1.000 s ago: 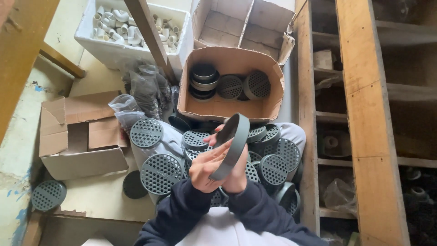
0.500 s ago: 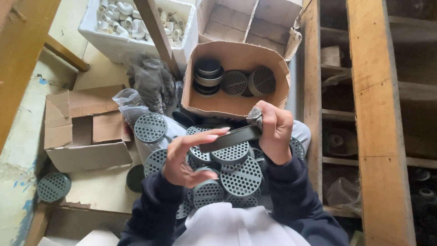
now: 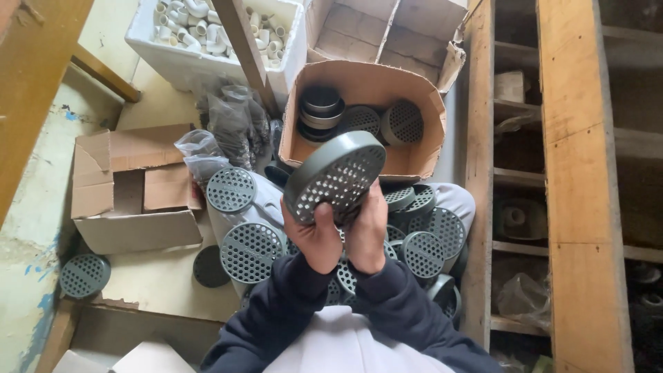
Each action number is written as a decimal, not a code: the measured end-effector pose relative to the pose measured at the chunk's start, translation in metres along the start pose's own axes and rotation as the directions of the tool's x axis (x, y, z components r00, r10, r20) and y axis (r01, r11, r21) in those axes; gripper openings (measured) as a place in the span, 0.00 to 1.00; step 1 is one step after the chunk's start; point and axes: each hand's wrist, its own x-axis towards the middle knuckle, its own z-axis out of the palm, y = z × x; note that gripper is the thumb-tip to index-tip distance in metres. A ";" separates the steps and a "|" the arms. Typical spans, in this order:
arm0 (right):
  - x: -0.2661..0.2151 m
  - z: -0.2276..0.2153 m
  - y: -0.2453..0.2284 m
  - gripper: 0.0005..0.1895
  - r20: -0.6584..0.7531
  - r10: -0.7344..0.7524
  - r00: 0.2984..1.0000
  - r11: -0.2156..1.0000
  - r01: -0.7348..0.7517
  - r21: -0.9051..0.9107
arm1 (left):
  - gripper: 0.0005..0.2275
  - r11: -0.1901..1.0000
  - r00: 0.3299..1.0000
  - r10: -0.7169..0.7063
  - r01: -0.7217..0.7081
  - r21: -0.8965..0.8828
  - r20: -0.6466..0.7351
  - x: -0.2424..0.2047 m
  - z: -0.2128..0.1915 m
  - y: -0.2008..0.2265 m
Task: Cleaning and inspecting grey plastic mask filter components using a cloth.
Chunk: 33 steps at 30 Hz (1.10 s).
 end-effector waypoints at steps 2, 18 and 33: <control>0.014 -0.004 -0.011 0.15 -0.001 -0.066 0.998 0.997 0.066 -0.025 | 0.13 0.997 0.996 -0.078 0.078 -0.012 0.031 0.008 -0.001 0.013; 0.008 0.003 -0.033 0.13 0.774 -0.538 0.334 0.428 0.899 -0.091 | 0.33 0.981 0.908 -0.174 0.193 -0.012 0.381 0.032 -0.032 0.028; -0.002 -0.017 -0.011 0.22 0.722 -0.422 0.549 0.525 0.797 -0.299 | 0.29 0.902 0.837 -0.422 0.426 0.069 0.349 0.000 -0.054 -0.048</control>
